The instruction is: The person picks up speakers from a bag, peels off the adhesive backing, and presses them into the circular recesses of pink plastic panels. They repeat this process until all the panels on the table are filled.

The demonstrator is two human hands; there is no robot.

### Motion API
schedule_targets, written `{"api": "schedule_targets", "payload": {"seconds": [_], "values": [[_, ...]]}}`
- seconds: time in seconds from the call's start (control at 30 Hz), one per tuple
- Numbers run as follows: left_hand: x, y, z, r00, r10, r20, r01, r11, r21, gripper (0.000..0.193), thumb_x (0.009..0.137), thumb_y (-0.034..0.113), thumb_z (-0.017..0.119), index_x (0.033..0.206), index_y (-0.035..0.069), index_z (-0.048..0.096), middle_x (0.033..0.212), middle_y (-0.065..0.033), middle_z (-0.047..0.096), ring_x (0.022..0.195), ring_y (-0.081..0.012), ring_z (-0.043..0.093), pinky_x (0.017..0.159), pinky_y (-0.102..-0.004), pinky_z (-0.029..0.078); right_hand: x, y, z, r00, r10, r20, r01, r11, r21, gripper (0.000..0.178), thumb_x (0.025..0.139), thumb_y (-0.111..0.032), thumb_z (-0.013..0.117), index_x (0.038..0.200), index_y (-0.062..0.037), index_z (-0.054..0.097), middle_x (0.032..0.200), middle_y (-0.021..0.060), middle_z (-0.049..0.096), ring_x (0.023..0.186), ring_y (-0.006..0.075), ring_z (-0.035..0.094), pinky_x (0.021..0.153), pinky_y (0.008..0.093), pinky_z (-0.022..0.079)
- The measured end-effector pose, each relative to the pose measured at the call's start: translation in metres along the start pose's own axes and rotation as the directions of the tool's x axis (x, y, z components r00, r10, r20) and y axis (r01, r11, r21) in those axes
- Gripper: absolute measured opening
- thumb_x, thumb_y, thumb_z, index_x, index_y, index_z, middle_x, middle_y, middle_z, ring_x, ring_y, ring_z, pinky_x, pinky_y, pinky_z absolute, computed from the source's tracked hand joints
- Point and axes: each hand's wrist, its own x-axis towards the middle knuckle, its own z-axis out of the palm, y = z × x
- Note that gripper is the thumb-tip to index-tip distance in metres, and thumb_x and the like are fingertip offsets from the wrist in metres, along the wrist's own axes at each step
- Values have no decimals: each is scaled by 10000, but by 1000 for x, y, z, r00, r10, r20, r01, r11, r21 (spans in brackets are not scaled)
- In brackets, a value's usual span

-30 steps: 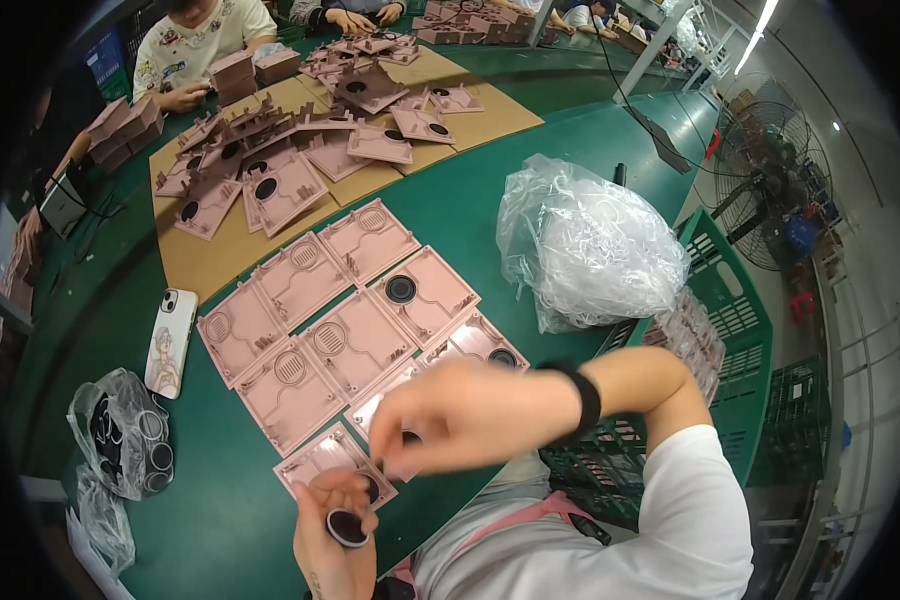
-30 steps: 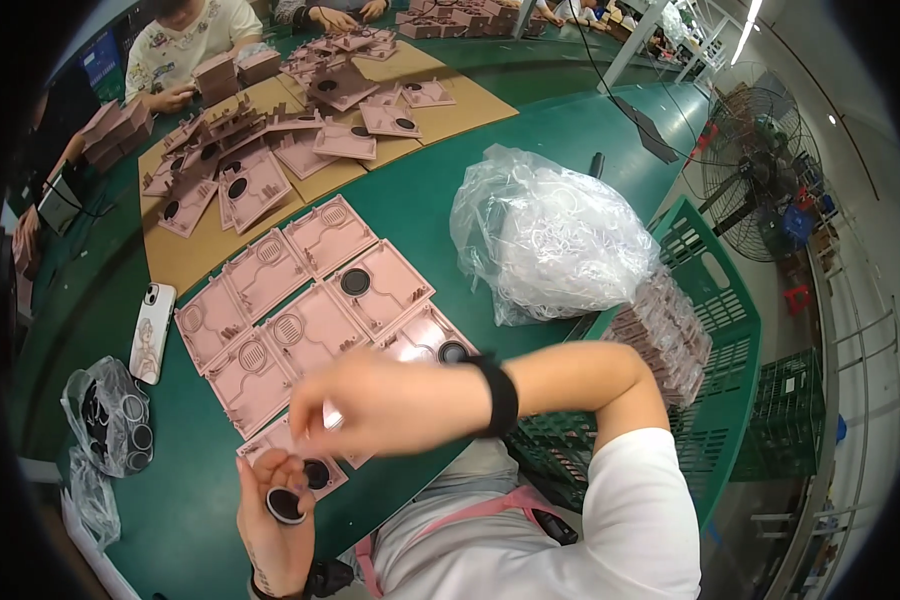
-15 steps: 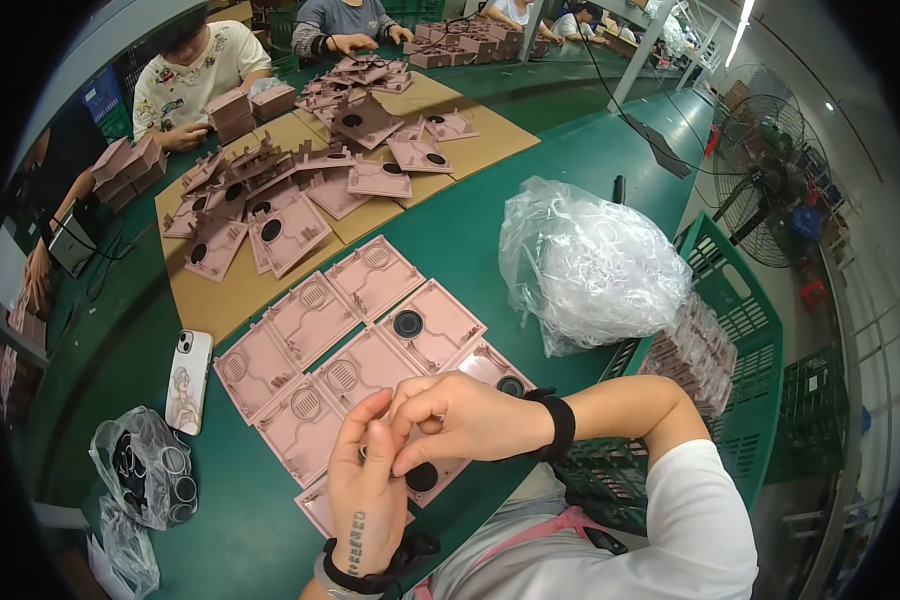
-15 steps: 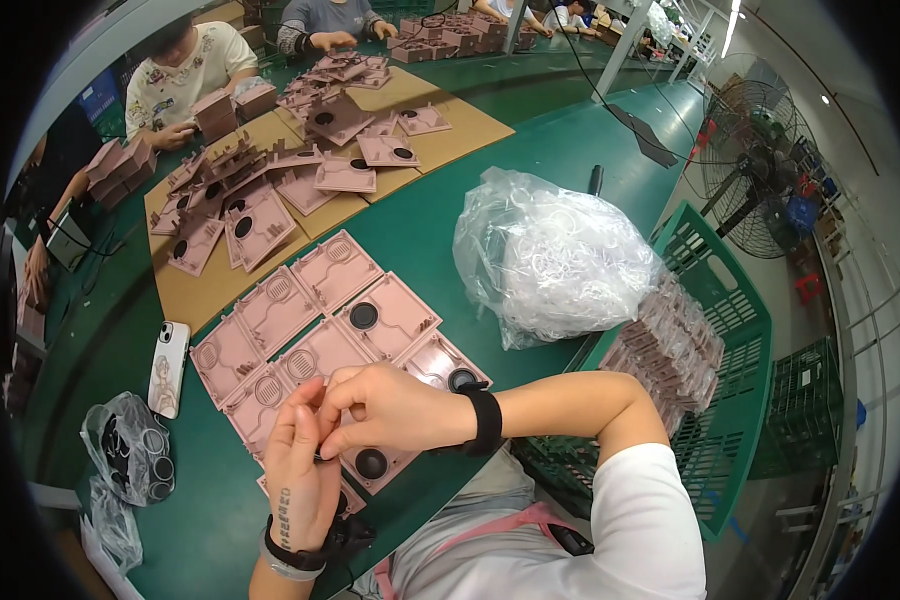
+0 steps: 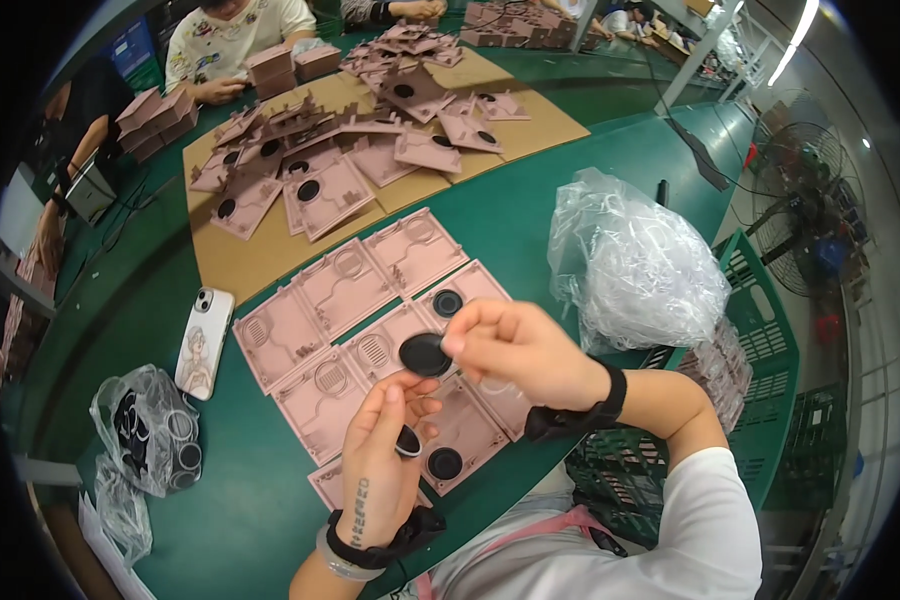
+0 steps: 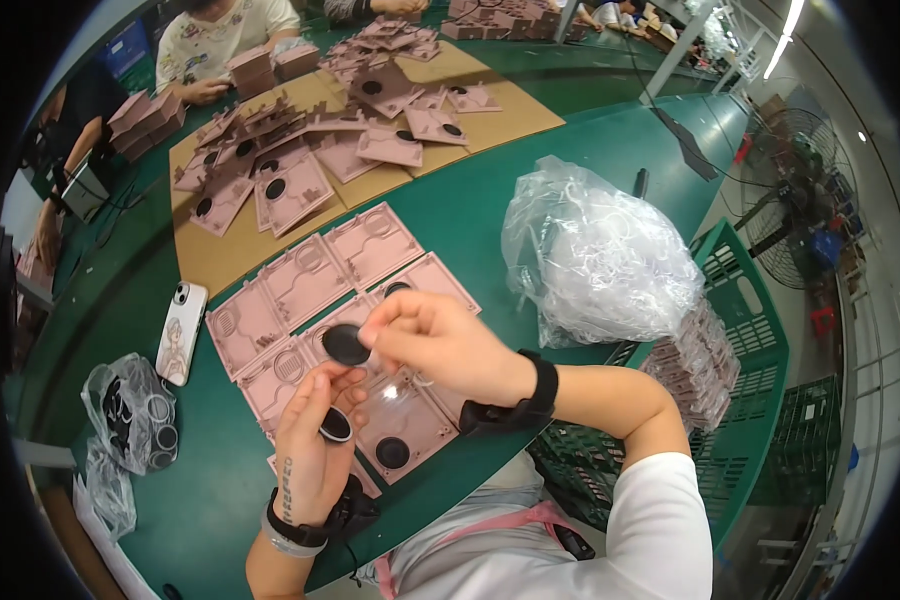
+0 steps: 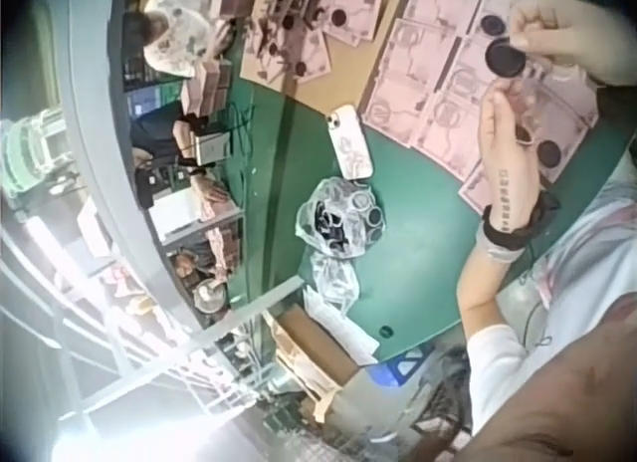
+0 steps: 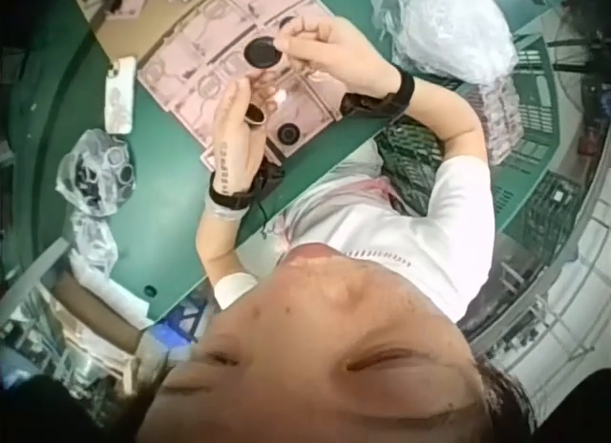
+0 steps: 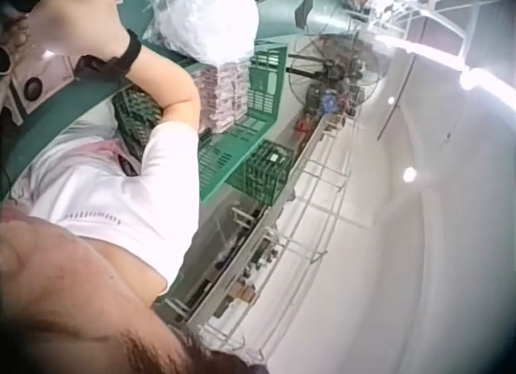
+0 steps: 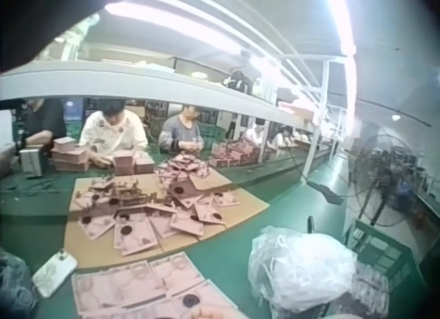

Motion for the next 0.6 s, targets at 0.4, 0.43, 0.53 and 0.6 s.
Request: {"api": "schedule_targets", "payload": {"seconds": [0.4, 0.43, 0.53, 0.6], "values": [[0, 3, 7, 997, 22, -78, -24, 1000, -15, 292, 996, 251, 470, 1008, 0, 618, 872, -31, 601, 676, -61, 449, 587, -206, 345, 1, 11, -2, 521, -767, 374, 689, 119, -715, 175, 751, -2, 743, 888, -35, 639, 842, 76, 689, 625, 149, 637, 524, 253, 476], [0, 3, 7, 997, 34, -71, -36, 999, -32, 282, 992, 247, 480, 999, 3, 621, 851, -26, 601, 663, -56, 441, 579, -204, 341, 0, 11, -2, 519, -769, 372, 689, 119, -715, 175, 751, -2, 743, 888, -35, 639, 842, 76, 689, 625, 149, 637, 524, 253, 476], [-2, 6, 6, 998, 52, -45, -49, 997, 56, 216, 969, 204, 529, 981, 9, 623, 813, -4, 591, 643, -42, 417, 567, -200, 329, 1, 11, 0, 516, -770, 376, 694, 118, -710, 211, 709, -2, 763, 880, -40, 646, 872, 103, 694, 675, 212, 662, 570, 277, 515], [-4, 7, 7, 997, 71, -34, -67, 992, 105, 184, 957, 182, 553, 972, 13, 624, 794, 7, 585, 633, -35, 405, 561, -198, 322, -1, 12, 0, 515, -770, 377, 693, 116, -711, 206, 711, -5, 764, 879, -41, 651, 870, 99, 690, 671, 208, 659, 569, 276, 513]]}}
